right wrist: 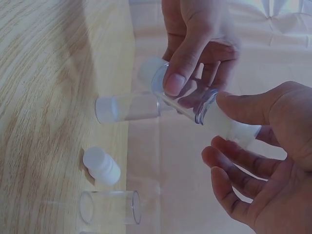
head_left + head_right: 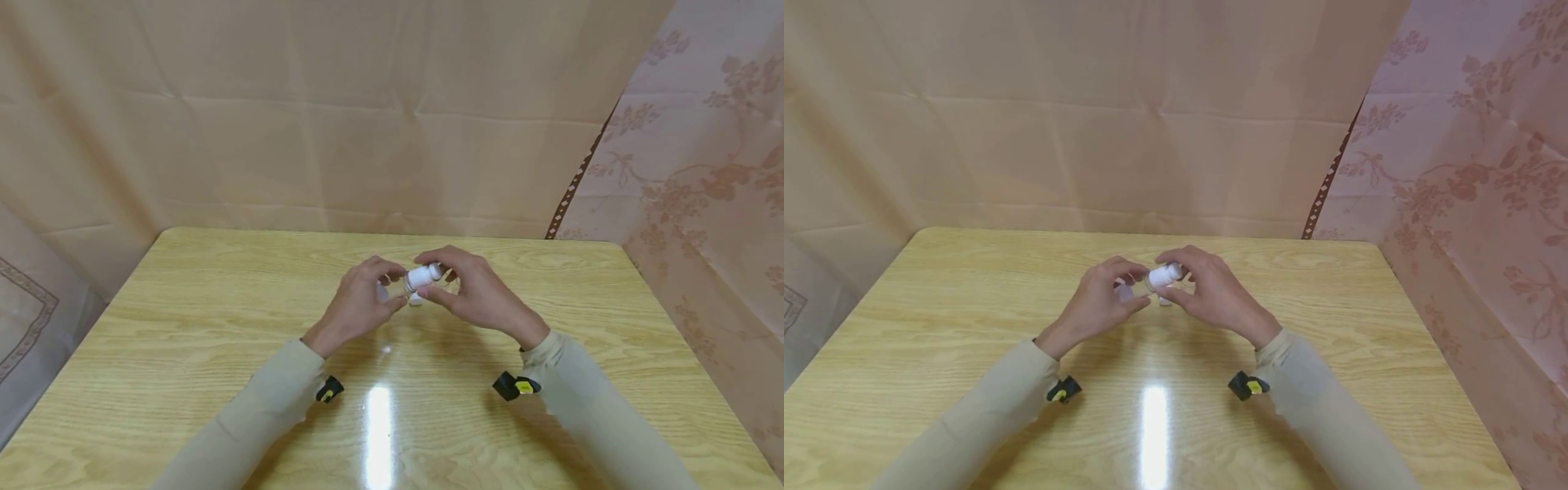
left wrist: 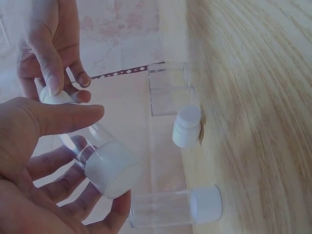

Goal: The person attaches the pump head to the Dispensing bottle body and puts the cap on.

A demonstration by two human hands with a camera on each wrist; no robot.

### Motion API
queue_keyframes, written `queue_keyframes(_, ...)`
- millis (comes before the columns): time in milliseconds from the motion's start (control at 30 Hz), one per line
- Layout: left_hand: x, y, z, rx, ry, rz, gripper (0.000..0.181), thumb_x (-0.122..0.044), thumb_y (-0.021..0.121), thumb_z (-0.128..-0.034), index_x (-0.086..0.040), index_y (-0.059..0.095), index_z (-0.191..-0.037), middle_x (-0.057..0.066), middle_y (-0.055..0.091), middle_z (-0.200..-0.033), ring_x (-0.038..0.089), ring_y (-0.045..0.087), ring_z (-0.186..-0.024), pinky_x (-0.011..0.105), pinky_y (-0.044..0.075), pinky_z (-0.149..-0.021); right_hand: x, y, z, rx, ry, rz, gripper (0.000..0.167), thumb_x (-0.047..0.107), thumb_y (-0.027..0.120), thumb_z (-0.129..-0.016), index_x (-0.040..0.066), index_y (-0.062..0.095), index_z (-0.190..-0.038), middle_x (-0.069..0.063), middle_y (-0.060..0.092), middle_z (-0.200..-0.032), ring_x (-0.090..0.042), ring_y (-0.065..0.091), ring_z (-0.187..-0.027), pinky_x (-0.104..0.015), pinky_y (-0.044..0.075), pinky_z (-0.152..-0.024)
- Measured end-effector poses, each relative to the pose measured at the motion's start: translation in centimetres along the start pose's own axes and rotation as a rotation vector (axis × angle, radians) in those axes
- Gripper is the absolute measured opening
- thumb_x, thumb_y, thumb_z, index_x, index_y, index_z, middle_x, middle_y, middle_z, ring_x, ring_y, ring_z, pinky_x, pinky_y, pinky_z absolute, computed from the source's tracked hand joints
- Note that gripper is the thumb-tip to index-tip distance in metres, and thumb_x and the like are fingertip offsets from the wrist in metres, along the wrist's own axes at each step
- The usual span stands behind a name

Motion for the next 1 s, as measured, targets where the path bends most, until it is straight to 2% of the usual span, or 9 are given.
queue_keyframes(133,0.0,0.0,0.0,0.017,0.0,0.034,0.036,-0.004,0.085,-0.0808,-0.001,0.072,-0.114,0.016,0.068,-0.106,0.035,0.066,-0.096,0.044,0.055,-0.082,0.2,0.0,-0.1,-0.001,-0.019,0.001,0.035,0.01,0.078,-0.091,0.007,0.067,-0.124,-0.003,0.069,-0.114,-0.02,0.061,-0.094,-0.037,0.051,-0.078)
queue_keyframes(300,-0.1,0.0,0.0,0.015,-0.005,0.019,0.035,-0.005,0.086,-0.0804,-0.002,0.073,-0.113,0.011,0.068,-0.102,0.029,0.065,-0.093,0.041,0.055,-0.081,0.2,0.1,-0.2,0.004,-0.013,0.01,0.033,0.007,0.077,-0.091,0.005,0.068,-0.122,-0.004,0.069,-0.113,-0.019,0.061,-0.093,-0.037,0.051,-0.077)
queue_keyframes(500,-0.3,-0.1,0.2,-0.001,0.011,-0.029,0.035,-0.005,0.086,-0.0802,-0.004,0.073,-0.113,0.007,0.067,-0.102,0.023,0.063,-0.093,0.039,0.054,-0.08,0.1,0.2,-0.1,0.005,0.01,0.011,0.029,0.011,0.075,-0.093,0.007,0.069,-0.121,-0.003,0.07,-0.111,-0.02,0.06,-0.092,-0.041,0.052,-0.077)
queue_keyframes(633,-0.7,-0.1,0.3,-0.017,0.04,-0.095,0.036,-0.006,0.086,-0.0808,-0.004,0.073,-0.114,0.008,0.067,-0.104,0.024,0.063,-0.095,0.04,0.053,-0.079,0.0,0.2,0.0,0.013,0.042,0.012,0.025,0.016,0.074,-0.095,0.009,0.069,-0.119,-0.001,0.069,-0.106,-0.019,0.06,-0.089,-0.038,0.05,-0.075)
queue_keyframes(767,-1.0,-0.2,0.3,-0.037,0.067,-0.143,0.036,-0.006,0.085,-0.0816,-0.004,0.073,-0.115,0.009,0.068,-0.108,0.026,0.063,-0.097,0.041,0.054,-0.08,-0.2,0.3,-0.1,0.021,0.069,0.006,0.023,0.02,0.073,-0.096,0.01,0.07,-0.117,0.001,0.069,-0.102,-0.015,0.058,-0.087,-0.042,0.051,-0.077)
queue_keyframes(867,-1.0,-0.2,0.4,-0.044,0.074,-0.156,0.036,-0.006,0.085,-0.0817,-0.005,0.073,-0.116,0.008,0.068,-0.109,0.026,0.063,-0.097,0.041,0.053,-0.08,-0.3,0.3,-0.1,0.02,0.075,0.006,0.022,0.02,0.073,-0.096,0.01,0.071,-0.116,0.002,0.069,-0.1,-0.015,0.059,-0.086,-0.045,0.052,-0.078)
queue_keyframes(1000,-0.9,-0.2,0.3,-0.039,0.065,-0.148,0.037,-0.007,0.086,-0.0812,-0.005,0.072,-0.116,0.008,0.067,-0.106,0.026,0.063,-0.096,0.041,0.053,-0.08,-0.3,0.2,0.0,0.014,0.076,0.019,0.028,0.022,0.074,-0.095,0.009,0.069,-0.12,0.0,0.07,-0.104,-0.017,0.06,-0.087,-0.043,0.052,-0.077)
Point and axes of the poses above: each hand's wrist, its own z-axis away from the middle knuckle, its own y-axis out of the palm, x = y × z, the point moved 6 cm from there along -z, towards the middle knuckle
